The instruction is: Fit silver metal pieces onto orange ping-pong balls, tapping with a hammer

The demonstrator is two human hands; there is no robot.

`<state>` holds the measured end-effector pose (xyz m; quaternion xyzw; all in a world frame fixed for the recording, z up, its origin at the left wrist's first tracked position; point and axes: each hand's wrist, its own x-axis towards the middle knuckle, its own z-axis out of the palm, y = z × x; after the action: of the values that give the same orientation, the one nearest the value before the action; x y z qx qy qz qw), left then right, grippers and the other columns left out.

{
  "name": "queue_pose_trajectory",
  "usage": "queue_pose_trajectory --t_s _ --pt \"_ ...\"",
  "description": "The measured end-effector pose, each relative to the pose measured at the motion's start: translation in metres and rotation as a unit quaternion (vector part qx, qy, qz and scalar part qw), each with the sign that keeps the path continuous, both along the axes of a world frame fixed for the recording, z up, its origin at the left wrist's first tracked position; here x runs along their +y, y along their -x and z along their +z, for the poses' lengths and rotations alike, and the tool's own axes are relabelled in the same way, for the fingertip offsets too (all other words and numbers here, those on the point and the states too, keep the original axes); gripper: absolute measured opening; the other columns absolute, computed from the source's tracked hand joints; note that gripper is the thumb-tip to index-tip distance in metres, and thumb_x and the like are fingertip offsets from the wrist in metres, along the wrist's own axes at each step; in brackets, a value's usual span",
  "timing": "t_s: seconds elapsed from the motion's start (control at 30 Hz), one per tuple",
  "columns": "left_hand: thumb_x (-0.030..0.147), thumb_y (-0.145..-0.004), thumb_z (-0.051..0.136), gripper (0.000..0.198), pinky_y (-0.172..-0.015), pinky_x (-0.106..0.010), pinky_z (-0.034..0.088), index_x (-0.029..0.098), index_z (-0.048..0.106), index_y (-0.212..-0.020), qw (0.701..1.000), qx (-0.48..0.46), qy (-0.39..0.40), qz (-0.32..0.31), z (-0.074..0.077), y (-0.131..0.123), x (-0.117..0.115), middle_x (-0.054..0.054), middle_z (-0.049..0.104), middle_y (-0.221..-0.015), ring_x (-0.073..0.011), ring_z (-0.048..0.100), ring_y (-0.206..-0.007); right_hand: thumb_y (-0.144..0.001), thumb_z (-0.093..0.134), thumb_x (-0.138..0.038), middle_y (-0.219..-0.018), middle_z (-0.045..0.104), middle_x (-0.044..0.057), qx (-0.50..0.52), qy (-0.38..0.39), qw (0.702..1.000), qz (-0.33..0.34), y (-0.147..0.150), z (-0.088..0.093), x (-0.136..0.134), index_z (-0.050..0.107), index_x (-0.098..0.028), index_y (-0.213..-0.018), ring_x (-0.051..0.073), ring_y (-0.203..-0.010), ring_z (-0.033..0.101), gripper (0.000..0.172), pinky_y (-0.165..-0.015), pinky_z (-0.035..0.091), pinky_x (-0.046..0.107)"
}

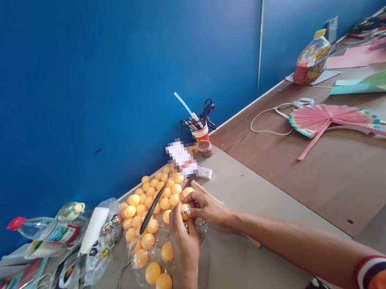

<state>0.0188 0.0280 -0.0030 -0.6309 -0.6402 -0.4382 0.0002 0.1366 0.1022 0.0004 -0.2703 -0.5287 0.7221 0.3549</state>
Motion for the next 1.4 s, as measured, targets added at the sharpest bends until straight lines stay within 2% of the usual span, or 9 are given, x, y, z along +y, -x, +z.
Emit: queue_pose_trajectory --t_s 0.3,0.5,0.67,0.77,0.87,0.97,1.07,1.13,1.4 --pt "0.02 -0.093 0.05 0.036 -0.095 -0.045 0.054 0.018 0.059 -0.128 1.0 -0.023 0.021 -0.005 -0.003 0.003 0.002 -0.016 0.068 -0.122 -0.0283 0.063 -0.117 -0.07 0.079 -0.037 -0.078 0.058 -0.001 0.009 0.019 1.0 -0.008 0.002 0.0 0.0 0.057 -0.02 -0.093 0.014 -0.071 0.058 0.035 -0.067 0.048 0.028" --pt "0.029 -0.092 0.055 0.035 -0.095 -0.046 0.054 0.019 0.061 -0.125 0.995 -0.075 0.059 -0.004 -0.003 0.003 0.003 -0.016 0.068 -0.124 -0.029 0.065 -0.113 -0.073 0.072 -0.047 -0.067 0.051 -0.005 0.069 0.082 0.994 -0.02 -0.003 0.005 0.01 0.055 -0.019 -0.084 0.009 -0.057 0.045 0.036 -0.06 0.044 0.025" --pt "0.037 -0.092 0.057 0.038 -0.098 -0.048 0.052 0.018 0.061 -0.124 0.992 -0.105 0.064 0.013 0.001 0.007 0.004 -0.017 0.067 -0.124 -0.0304 0.063 -0.117 -0.075 0.064 -0.037 -0.066 0.05 -0.005 -0.008 0.031 0.996 -0.088 -0.007 0.003 0.022 0.055 -0.019 -0.082 0.01 -0.055 0.046 0.021 -0.059 0.044 0.026" --pt "0.041 -0.091 0.058 0.04 -0.096 -0.047 0.053 0.017 0.062 -0.123 0.992 -0.111 0.052 0.024 0.004 0.008 0.003 -0.018 0.068 -0.121 -0.0308 0.064 -0.115 -0.077 0.057 -0.025 -0.073 0.056 -0.002 -0.091 -0.063 0.987 -0.12 -0.008 0.001 0.025 0.057 -0.019 -0.083 0.012 -0.06 0.051 0.009 -0.062 0.045 0.028" --pt "0.039 -0.092 0.057 0.039 -0.095 -0.047 0.054 0.015 0.062 -0.123 0.992 -0.114 0.051 0.022 0.005 0.009 0.003 -0.02 0.068 -0.121 -0.0309 0.065 -0.113 -0.078 0.052 -0.013 -0.081 0.063 0.003 -0.197 -0.242 0.941 -0.131 -0.011 0.0 0.022 0.061 -0.017 -0.081 0.015 -0.073 0.056 0.011 -0.071 0.044 0.029" --pt "0.038 -0.093 0.055 0.04 -0.097 -0.047 0.053 0.016 0.059 -0.126 0.99 -0.124 0.055 0.024 0.004 0.01 0.003 -0.02 0.066 -0.124 -0.0307 0.064 -0.117 -0.084 0.05 -0.012 -0.088 0.067 0.008 -0.319 -0.402 0.856 -0.064 -0.013 -0.002 0.013 0.065 -0.016 -0.081 0.018 -0.082 0.058 0.016 -0.081 0.043 0.033" --pt "0.038 -0.093 0.055 0.042 -0.097 -0.048 0.054 0.015 0.058 -0.128 0.987 -0.146 0.058 0.024 0.0 0.012 0.004 -0.021 0.064 -0.128 -0.0311 0.063 -0.118 -0.086 0.055 -0.019 -0.091 0.067 0.011 -0.408 -0.493 0.768 0.007 -0.012 -0.006 0.004 0.067 -0.016 -0.084 0.022 -0.084 0.06 0.013 -0.09 0.04 0.04" --pt "0.037 -0.092 0.055 0.043 -0.095 -0.047 0.055 0.015 0.057 -0.129 0.985 -0.161 0.063 0.017 -0.002 0.012 0.004 -0.022 0.062 -0.131 -0.0311 0.064 -0.117 -0.086 0.057 -0.021 -0.095 0.066 0.012 -0.424 -0.529 0.735 0.026 -0.011 -0.008 0.0 0.067 -0.016 -0.09 0.024 -0.086 0.06 0.012 -0.096 0.038 0.044" --pt "0.037 -0.092 0.055 0.044 -0.097 -0.047 0.054 0.015 0.057 -0.13 0.986 -0.149 0.076 0.007 -0.003 0.013 0.005 -0.021 0.062 -0.131 -0.0302 0.064 -0.117 -0.081 0.057 -0.014 -0.089 0.068 0.008 -0.443 -0.513 0.732 0.061 -0.011 -0.005 -0.001 0.065 -0.018 -0.086 0.021 -0.08 0.06 0.01 -0.096 0.038 0.041"
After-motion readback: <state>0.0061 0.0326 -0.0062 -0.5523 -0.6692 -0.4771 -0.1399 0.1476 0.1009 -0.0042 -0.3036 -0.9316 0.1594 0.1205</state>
